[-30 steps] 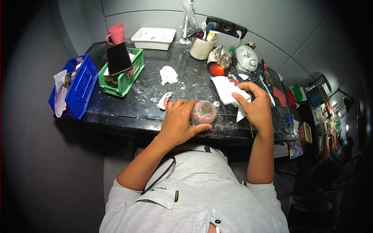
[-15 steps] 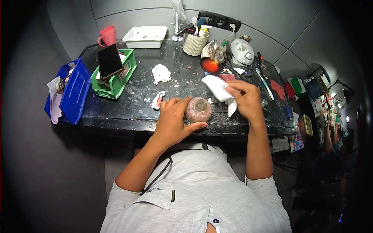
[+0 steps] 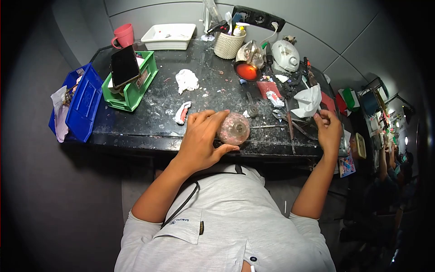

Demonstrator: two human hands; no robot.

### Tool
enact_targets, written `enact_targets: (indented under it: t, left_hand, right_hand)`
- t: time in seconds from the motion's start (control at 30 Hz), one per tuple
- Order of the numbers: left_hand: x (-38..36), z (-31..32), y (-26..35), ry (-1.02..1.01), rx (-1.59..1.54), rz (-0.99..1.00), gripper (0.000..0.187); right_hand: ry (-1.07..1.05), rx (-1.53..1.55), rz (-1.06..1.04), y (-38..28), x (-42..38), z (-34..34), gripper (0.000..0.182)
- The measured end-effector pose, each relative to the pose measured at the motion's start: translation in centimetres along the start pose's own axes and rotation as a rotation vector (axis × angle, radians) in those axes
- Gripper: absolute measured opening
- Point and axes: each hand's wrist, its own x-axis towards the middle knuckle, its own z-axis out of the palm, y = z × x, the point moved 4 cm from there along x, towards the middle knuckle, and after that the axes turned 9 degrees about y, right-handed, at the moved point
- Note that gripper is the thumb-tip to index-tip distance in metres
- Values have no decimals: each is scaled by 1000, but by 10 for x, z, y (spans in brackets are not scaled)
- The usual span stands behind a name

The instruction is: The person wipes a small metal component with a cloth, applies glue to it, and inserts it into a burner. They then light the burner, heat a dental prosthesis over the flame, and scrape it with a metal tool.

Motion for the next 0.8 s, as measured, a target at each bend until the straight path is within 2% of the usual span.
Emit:
enact_targets:
  t: [0.03,0.07,0.1,0.17,0.3,0.37,0.43,0.47,0.6,0.77,0.8]
  left_hand:
    - [0,-1,1,0,-1,20,89]
    - [0,-1,2,-10,0,17,89]
    - [0,-1,2,-10,1,30,90]
    - [0,-1,3,-16,1,39,91]
    - [0,0,4,-24,-12,43,92]
    - [1,0,4,-28,-12,45,92]
    - [1,-1,4,-28,-9,46,94]
    - [1,-1,4,-32,-9,45,94]
    - [2,-1,5,-26,-13,55,94]
    - [2,-2,5,-42,-22,59,92]
    - [2,-1,5,-48,-21,65,91]
  right_hand:
    - [-147,78,192,-3,-9,0,25]
    - [-185,130,185,-5,-15,1,17]
    - [-191,131,193,-8,-22,1,17]
    - [-381,151,146,-20,-35,5,20]
    - [-474,164,53,-34,-50,15,27]
    - [-450,138,6,-35,-53,18,28]
    - [-486,236,160,-28,-51,23,28]
    - [-468,239,82,-28,-49,23,22]
    - [-367,204,99,-27,-38,14,15]
    - [-304,96,51,-27,-29,-4,15]
    - [-276,51,-39,-26,-28,-8,15]
